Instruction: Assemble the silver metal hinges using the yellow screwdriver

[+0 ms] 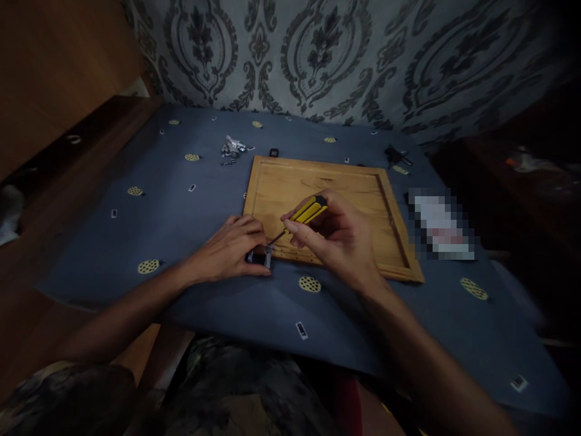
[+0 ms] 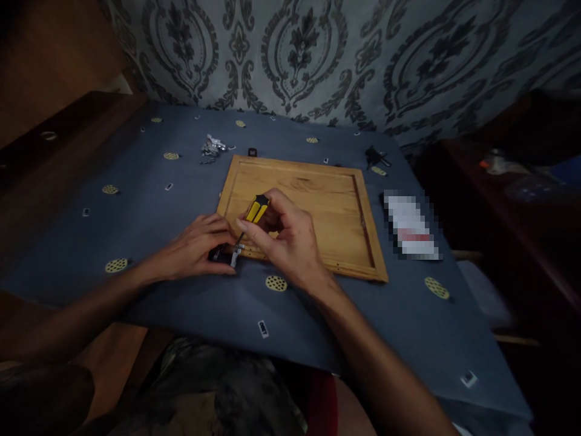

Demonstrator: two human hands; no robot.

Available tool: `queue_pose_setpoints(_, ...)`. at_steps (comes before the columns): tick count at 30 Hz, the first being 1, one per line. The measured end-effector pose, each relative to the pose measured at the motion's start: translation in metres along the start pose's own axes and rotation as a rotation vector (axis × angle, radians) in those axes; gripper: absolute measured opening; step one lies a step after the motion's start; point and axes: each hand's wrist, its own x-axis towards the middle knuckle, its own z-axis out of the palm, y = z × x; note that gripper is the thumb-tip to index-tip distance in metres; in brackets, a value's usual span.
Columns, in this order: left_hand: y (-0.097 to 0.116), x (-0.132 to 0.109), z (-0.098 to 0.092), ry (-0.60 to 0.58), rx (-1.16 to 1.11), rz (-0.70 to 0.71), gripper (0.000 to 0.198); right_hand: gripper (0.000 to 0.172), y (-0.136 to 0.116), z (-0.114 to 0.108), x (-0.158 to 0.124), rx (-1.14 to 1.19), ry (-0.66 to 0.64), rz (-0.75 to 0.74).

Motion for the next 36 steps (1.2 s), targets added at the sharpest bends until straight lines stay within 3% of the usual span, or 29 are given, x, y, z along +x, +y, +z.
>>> queue_pose_setpoints(23,0.001,0.000,0.000,-0.013,-0.014,-0.003,0.042,0.034,0.001,0.001,0.012,0.065,-0.131,0.003)
queue_pose_setpoints(26,0.000,-0.001,0.001,-0.002,-0.029,-0.014,0.043,0.041,0.001,-0.001,0.011,0.066,-0.146,0.032)
queue_pose_setpoints(36,0.000,0.000,0.000,-0.024,-0.022,-0.009,0.042,0.037,0.002,0.004,0.010,0.203,-0.155,0.049)
